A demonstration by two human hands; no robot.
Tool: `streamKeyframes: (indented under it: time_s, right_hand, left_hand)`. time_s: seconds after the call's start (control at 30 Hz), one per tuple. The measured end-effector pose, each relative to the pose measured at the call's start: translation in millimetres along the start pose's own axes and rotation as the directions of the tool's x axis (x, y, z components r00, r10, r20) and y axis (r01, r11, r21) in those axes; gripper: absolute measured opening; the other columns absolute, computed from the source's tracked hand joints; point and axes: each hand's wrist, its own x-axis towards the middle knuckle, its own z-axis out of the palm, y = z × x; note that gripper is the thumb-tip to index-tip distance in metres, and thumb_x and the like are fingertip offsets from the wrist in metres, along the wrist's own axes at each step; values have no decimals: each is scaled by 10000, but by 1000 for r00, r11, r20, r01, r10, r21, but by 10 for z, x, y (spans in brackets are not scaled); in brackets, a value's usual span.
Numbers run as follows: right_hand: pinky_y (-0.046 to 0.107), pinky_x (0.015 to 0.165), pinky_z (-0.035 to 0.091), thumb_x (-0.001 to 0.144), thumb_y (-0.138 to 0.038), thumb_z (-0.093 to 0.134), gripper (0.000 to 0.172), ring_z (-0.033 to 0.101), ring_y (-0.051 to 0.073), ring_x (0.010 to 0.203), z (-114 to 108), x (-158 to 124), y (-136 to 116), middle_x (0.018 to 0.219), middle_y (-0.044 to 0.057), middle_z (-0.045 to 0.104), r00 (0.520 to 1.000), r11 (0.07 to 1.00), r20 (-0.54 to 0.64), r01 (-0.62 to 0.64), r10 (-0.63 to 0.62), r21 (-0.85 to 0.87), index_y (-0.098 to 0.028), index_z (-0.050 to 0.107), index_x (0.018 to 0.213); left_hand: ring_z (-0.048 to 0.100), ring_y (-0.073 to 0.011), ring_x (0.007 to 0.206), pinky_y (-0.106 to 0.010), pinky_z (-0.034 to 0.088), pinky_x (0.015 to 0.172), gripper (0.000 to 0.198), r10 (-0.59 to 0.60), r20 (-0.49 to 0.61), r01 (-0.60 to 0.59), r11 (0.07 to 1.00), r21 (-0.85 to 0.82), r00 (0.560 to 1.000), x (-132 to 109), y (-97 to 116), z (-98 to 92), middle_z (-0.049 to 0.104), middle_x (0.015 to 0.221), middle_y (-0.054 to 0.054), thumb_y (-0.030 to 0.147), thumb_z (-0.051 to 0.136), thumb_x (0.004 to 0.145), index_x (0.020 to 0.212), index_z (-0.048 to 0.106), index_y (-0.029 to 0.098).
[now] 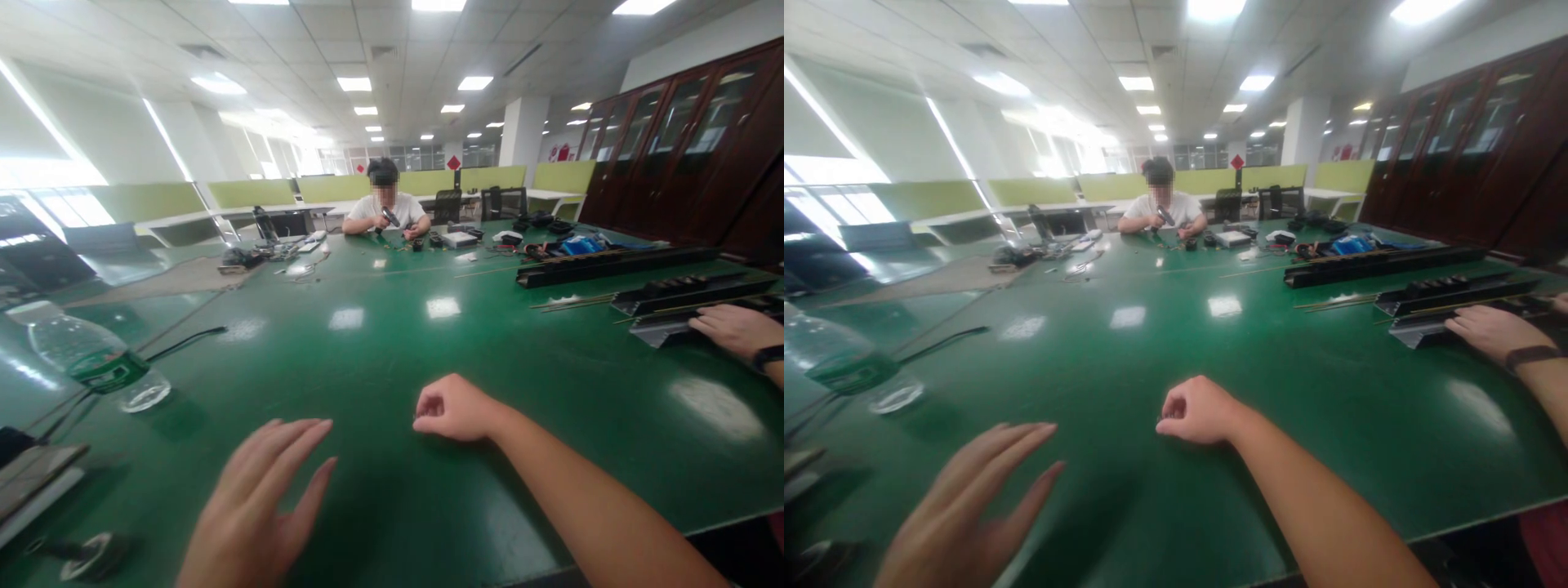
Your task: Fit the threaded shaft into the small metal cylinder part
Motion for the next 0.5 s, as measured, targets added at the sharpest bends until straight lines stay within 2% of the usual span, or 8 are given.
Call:
streamKeyframes:
  time_s: [0.03, 0.1, 0.17, 0.27, 0.37, 0.5]
  right_hand:
    - [216, 573, 440, 771, -400, 745, 268, 613, 131, 644, 4, 3, 10, 752, 23, 714, 1000, 999, 12, 12, -12, 38, -154, 762, 876]
    - [215, 566, 429, 755, -404, 755, 288, 588, 125, 623, 6, 12, 37, 712, 14, 689, 998, 990, 41, 32, -38, 135, -135, 760, 859]
    - [207, 547, 402, 733, -393, 765, 283, 548, 113, 592, 1, 25, 68, 655, -6, 646, 996, 978, 67, 40, -55, 204, -119, 744, 798]
    - [193, 514, 343, 703, -353, 774, 264, 475, 89, 554, -21, 40, 101, 569, -44, 556, 994, 976, 90, 39, -60, 214, -115, 674, 649]
    - [190, 507, 323, 713, -320, 758, 265, 448, 82, 544, -42, 39, 93, 545, -54, 521, 995, 979, 85, 34, -52, 199, -118, 636, 592]
    - [193, 528, 372, 746, -317, 745, 198, 518, 99, 571, -62, 11, 28, 622, -25, 627, 994, 981, 108, 15, -36, 191, -120, 738, 744]
  left_hand:
    - [631, -223, 1041, -373, 539, 952, 450, 84, 79, -79, 995, -59, 993, 123, 125, 97, 640, 1176, -65, 198, 649, 888, 1324, 551, 245]
    - [649, -204, 994, -343, 567, 865, 397, 167, 175, -135, 974, -181, 970, 336, 338, 308, 662, 1147, -45, 184, 611, 903, 1291, 551, 246]
    - [651, -208, 965, -348, 572, 823, 343, 212, 271, -133, 949, -284, 939, 490, 484, 518, 669, 1114, -38, 155, 619, 879, 1209, 573, 238]
    - [647, -213, 855, -344, 565, 735, 245, 199, 380, -71, 943, -326, 903, 614, 575, 752, 674, 964, -37, 99, 629, 837, 1060, 596, 197]
    - [645, -214, 834, -346, 558, 734, 253, 177, 403, -41, 945, -325, 898, 638, 568, 846, 676, 928, -40, 78, 594, 851, 1079, 601, 187]
    - [656, -194, 866, -324, 567, 770, 270, 163, 395, -27, 944, -329, 904, 549, 448, 796, 680, 985, -48, 133, 464, 949, 1150, 625, 215]
